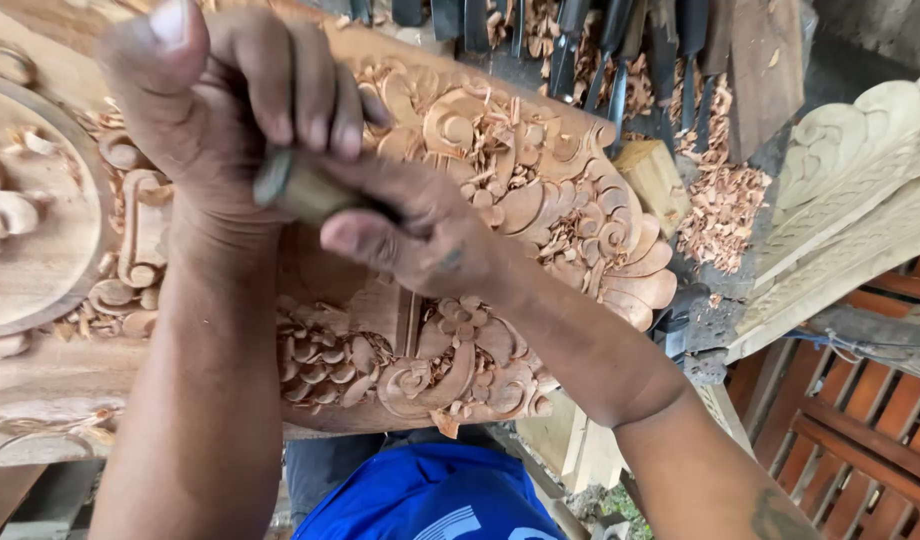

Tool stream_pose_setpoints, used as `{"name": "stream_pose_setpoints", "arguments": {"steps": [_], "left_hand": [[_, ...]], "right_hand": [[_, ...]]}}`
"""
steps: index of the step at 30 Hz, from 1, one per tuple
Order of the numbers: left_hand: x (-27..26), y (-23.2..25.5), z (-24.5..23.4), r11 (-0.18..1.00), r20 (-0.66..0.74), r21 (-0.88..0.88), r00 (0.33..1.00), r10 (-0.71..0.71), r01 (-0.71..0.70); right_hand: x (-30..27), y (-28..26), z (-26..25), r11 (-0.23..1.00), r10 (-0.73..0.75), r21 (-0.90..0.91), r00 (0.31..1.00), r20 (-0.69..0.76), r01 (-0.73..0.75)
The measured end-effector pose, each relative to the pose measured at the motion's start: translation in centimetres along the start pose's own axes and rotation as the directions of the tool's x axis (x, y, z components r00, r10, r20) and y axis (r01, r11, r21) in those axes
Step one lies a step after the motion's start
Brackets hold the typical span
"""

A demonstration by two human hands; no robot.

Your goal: Carving an intricate floral design into a wooden panel using specialized chisels and a hammer.

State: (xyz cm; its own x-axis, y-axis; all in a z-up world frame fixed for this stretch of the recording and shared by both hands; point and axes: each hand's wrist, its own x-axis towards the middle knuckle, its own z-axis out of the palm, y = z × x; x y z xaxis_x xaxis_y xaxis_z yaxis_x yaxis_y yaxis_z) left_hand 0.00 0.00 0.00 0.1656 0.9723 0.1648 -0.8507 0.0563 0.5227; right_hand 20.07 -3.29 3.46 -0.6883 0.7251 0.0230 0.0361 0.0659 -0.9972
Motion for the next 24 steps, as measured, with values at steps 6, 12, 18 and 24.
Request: {"name": "stream_pose_setpoints", "arguments": {"steps": [6, 12, 18, 24], "left_hand": [[1.6, 0.1, 3.1, 0.988, 0.028, -0.020, 0.988, -0.155, 0.155], [3.7, -2.1, 5.7, 0.978, 0.095, 0.097, 0.977, -0.193, 0.184], [3.2, -4.7, 3.7, 0.980, -0.054, 0.157, 0.992, -0.118, 0.125], [3.8, -5.5, 3.8, 0.961, -0.042, 0.260, 0.996, -0.080, 0.088]], "right_hand": [[0.5, -6.0, -3.0, 0.983, -0.066, 0.168, 0.998, -0.022, 0.068], [0.9, -4.4, -3.5, 0.979, 0.000, 0.159, 0.778, -0.628, 0.128], [1.1, -0.6, -2.3, 0.995, 0.080, 0.101, 0.767, -0.637, -0.020], [1.0, 0.2, -2.7, 0.980, 0.100, 0.196, 0.761, -0.641, 0.036]]}}
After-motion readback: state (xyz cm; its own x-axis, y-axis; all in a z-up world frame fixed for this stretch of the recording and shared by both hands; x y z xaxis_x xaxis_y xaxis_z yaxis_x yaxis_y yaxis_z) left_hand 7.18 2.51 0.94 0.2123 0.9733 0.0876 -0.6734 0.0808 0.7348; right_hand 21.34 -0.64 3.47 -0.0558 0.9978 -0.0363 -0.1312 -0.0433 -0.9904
